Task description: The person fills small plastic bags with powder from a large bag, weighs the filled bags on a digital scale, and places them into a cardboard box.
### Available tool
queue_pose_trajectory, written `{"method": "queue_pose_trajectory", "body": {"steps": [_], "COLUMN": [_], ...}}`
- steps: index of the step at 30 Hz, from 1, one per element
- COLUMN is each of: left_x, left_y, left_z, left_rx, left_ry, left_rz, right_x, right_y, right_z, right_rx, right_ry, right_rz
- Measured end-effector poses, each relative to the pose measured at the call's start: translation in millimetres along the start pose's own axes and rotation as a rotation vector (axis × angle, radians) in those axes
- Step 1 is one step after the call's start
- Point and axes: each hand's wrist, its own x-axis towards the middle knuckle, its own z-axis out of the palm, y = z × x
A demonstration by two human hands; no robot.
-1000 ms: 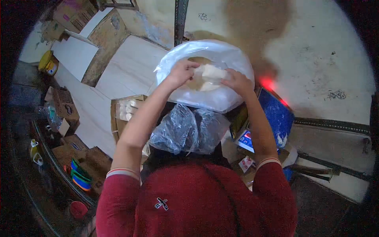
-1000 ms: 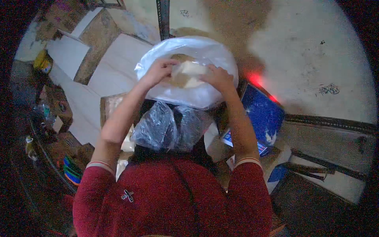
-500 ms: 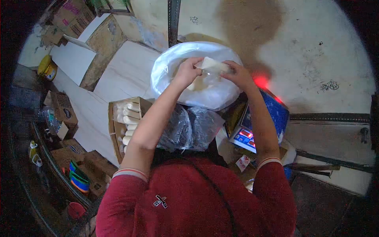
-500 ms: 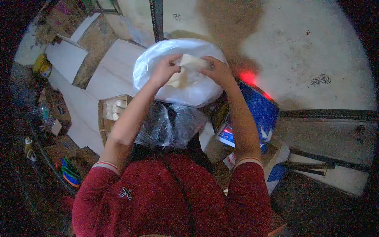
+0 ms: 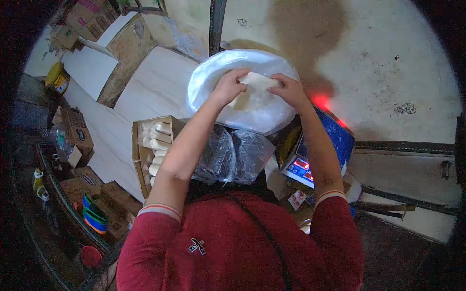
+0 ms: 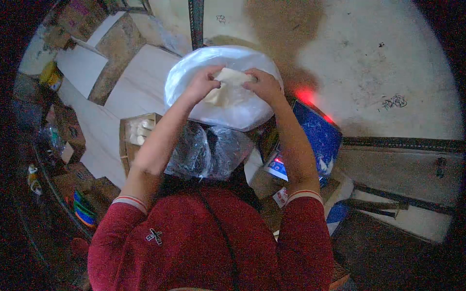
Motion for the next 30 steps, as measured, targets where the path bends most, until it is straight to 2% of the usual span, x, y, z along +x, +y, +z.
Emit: {"method": "queue_pose_trajectory", "body": {"steps": [3, 8, 11, 16, 20, 23, 27, 30], "left_x": [-1.3, -2.0, 1.0, 1.8, 3.9, 6.7, 10.8, 15.9], "left_y": [-9.0, -5.6, -5.1, 5.1, 14.4, 21.7, 17.0, 25.2], "left_z": [2.4, 1.8, 2.1, 2.0, 7.1, 5.0, 4.1, -5.8], "left_rx": [-0.202, -0.144, -0.126, 0.020, 0.032, 0.012, -0.086, -0.067], "left_ry": [0.008, 0.021, 0.030, 0.059, 0.062, 0.025, 0.046, 0.026], "left_rz": [-0.054, -0.071, -0.090, -0.042, -0.118, -0.259, -0.259, -0.270], "right_x": [4.1, 7.2, 11.7, 12.1, 13.1, 23.9, 27.3, 28.3], "right_y": [-2.4, -17.9, -29.2, -48.1, -71.2, -74.7, -92.5, -106.5], "right_z": [1.1, -0.7, -5.6, -5.1, -4.6, 0.6, 0.1, -6.5], "right_rx": [-0.102, -0.285, -0.568, -0.708, -0.879, -1.024, -1.085, -1.115], "right_ry": [0.018, 0.055, 0.055, 0.142, 0.147, 0.208, 0.180, 0.188], "right_rz": [-0.077, -0.068, -0.147, -0.223, -0.242, -0.403, -0.533, -0.551]}}
